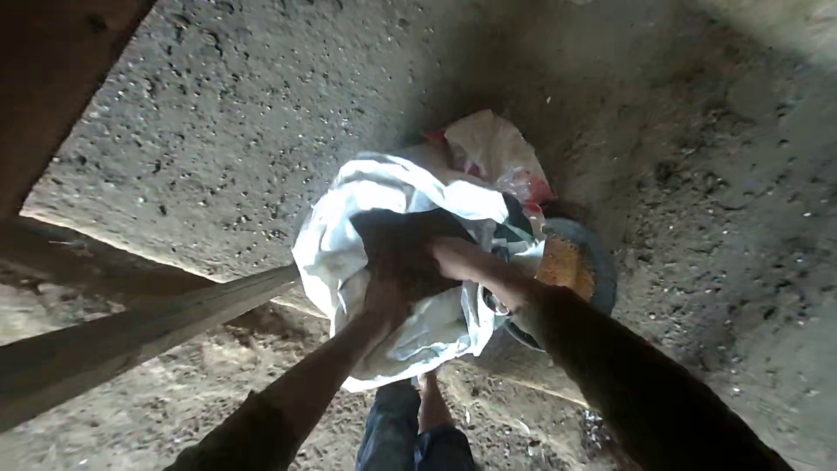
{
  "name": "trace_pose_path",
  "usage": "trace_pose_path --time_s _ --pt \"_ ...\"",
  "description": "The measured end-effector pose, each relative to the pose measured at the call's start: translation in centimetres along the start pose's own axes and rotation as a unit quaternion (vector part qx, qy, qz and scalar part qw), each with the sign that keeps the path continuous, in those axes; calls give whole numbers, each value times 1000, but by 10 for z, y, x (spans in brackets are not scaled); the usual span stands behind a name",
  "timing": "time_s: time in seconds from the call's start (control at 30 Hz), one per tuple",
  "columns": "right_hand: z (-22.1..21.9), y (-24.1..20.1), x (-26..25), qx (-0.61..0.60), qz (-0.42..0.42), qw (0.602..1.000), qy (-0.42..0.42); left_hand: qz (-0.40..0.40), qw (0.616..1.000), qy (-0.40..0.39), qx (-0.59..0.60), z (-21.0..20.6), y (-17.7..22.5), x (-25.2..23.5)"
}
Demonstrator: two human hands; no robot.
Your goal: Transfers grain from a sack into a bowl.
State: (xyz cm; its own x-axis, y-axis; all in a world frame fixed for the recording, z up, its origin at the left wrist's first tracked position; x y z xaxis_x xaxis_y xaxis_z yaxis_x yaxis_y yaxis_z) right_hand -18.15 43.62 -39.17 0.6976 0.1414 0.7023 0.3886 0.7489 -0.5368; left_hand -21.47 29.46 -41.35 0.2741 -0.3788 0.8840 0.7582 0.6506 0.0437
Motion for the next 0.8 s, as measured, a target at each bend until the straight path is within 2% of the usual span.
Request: trace_pose_path --time_s 0.07,0.13,0.2,0.27,0.3,0.37,0.4,0.47,0.5,0.57,0.6,0.67,0.8 --pt "-2 30 7 -55 -98 994 -3 21 993 -89 72 -27 -16 11" --pt "-3 44 15 -119 -147 982 23 2 988 -93 124 -41 -26 19" --pt "-9 37 4 -109 -113 987 23 -56 990 -102 84 -29 -15 17" --pt "-11 16 -19 -113 -74 991 -9 -77 983 -142 82 3 4 7" --pt "-14 11 -33 -126 -68 990 -5 -62 982 -132 124 17 9 -6" --pt "-20 11 -49 -198 -72 973 95 2 966 -64 251 41 4 -26" --pt "-21 12 -41 -263 -85 949 152 41 953 -18 299 46 -1 -34" --pt "-25 15 -22 -409 -121 879 215 117 936 36 331 47 -9 -44" --pt "-31 19 -20 -440 -136 859 223 147 932 54 326 43 -13 -47" --pt "-49 35 -32 -409 -149 874 215 202 929 82 298 35 -26 -59" --pt "-58 43 -37 -394 -155 880 215 214 929 68 295 31 -30 -63" --pt "-73 53 -40 -419 -175 865 213 233 923 39 303 16 -33 -64" --pt "-60 21 -30 -497 -188 818 220 292 884 108 350 -2 -27 -65"
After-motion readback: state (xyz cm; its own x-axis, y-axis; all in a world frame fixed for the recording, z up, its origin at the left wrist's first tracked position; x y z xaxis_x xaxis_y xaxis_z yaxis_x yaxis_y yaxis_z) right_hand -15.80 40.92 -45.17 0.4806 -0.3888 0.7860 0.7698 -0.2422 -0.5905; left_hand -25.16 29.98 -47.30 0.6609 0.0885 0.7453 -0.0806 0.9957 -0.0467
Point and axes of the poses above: each hand's wrist, its own x-axis away from the middle knuckle, its own z-axis out of the back of the hand, y = z × x, the point moved 7 cm from there along -x, towards the middle knuckle, and after that the axes turned 12 degrees about z, right-handed, at the moved point
